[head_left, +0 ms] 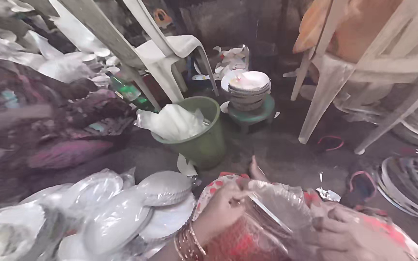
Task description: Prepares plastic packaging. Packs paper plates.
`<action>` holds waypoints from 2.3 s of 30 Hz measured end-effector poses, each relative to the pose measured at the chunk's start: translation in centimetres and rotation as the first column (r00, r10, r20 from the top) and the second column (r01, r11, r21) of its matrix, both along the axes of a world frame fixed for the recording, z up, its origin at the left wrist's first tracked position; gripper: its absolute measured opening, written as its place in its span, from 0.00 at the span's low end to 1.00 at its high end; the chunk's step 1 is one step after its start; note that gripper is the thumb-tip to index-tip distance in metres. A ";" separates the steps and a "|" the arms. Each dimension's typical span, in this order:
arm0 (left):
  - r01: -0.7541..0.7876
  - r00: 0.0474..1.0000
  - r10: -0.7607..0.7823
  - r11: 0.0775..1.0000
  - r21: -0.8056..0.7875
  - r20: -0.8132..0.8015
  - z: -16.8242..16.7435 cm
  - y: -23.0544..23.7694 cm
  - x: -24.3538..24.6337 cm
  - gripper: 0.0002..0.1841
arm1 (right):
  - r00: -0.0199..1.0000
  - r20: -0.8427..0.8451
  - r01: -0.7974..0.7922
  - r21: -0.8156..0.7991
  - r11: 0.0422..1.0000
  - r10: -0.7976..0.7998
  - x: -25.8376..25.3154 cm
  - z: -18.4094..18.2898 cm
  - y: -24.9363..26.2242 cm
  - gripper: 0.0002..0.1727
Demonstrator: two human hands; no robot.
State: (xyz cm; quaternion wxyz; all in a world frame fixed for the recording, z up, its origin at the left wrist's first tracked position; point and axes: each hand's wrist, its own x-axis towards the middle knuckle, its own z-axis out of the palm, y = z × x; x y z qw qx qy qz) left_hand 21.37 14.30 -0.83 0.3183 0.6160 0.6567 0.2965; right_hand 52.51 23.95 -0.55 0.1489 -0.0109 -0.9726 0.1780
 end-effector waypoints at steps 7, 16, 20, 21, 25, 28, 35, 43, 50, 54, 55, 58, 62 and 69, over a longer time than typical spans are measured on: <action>0.296 0.661 0.093 0.880 0.372 -0.745 -3.2 1.0 -2.5 0.09 | 0.969 -0.097 0.238 0.140 0.961 -0.226 1.0 -0.6 0.3 0.17; 0.730 0.522 -0.455 0.676 0.102 -0.721 -5.1 0.6 -4.3 0.07 | 0.951 0.085 0.266 0.263 0.927 -0.297 1.6 -3.5 0.8 0.13; 0.529 0.830 -0.422 0.804 0.272 -0.366 -4.8 1.3 -3.6 0.18 | 0.928 0.262 0.214 0.205 0.955 -0.265 3.1 -5.9 2.1 0.06; 0.480 0.868 -0.400 0.828 0.289 -0.294 -4.7 1.3 -3.4 0.18 | 0.946 0.237 0.172 0.216 0.961 -0.222 3.3 -6.5 2.1 0.04; 0.396 0.881 -0.146 0.750 0.531 -0.450 -3.5 1.4 -4.1 0.14 | 0.997 0.040 0.053 0.279 0.959 -0.067 3.0 -5.9 0.9 0.13; 0.615 0.656 0.085 0.516 0.596 -0.750 -1.5 1.7 -5.7 0.11 | 0.999 -0.045 -0.005 0.150 0.989 0.012 2.4 -3.1 -0.6 0.18; 0.336 0.939 -0.144 0.575 0.746 -0.313 1.4 1.0 -4.9 0.08 | 0.906 -0.116 0.405 -0.040 0.914 -0.406 3.1 -0.1 0.2 0.14; -0.240 0.960 0.257 0.960 0.146 -0.114 4.8 2.1 -3.6 0.07 | 0.915 -0.169 0.396 0.185 0.900 -0.368 3.1 1.7 -0.6 0.10; -0.061 0.519 0.172 0.985 -0.164 0.837 7.3 5.6 7.5 0.09 | 0.902 -0.345 0.373 0.323 0.870 -0.259 -4.4 4.9 -3.6 0.11; 0.048 0.344 -0.339 0.938 0.344 0.876 4.3 2.1 11.3 0.07 | 0.681 -0.638 0.518 0.072 0.852 -0.360 -5.6 5.0 -3.1 0.04; 0.052 0.349 -0.373 0.924 0.380 0.860 4.1 1.8 11.3 0.07 | 0.652 -0.651 0.510 -0.002 0.860 -0.388 -5.6 4.9 -3.4 0.04; 0.020 0.421 -0.405 0.898 0.439 0.812 3.8 1.9 11.1 0.06 | 0.600 -0.626 0.418 -0.286 0.862 -0.498 -5.7 4.6 -3.1 0.07; 0.055 0.362 -0.433 0.894 0.445 0.826 3.3 2.4 10.0 0.05 | 0.677 -0.524 0.205 -0.540 0.816 -0.517 -5.2 4.9 -1.6 0.12; -0.019 0.728 -0.235 0.932 0.363 0.643 4.0 4.8 7.1 0.09 | 0.630 -0.456 0.361 -0.545 0.757 -0.628 -8.5 3.5 0.0 0.12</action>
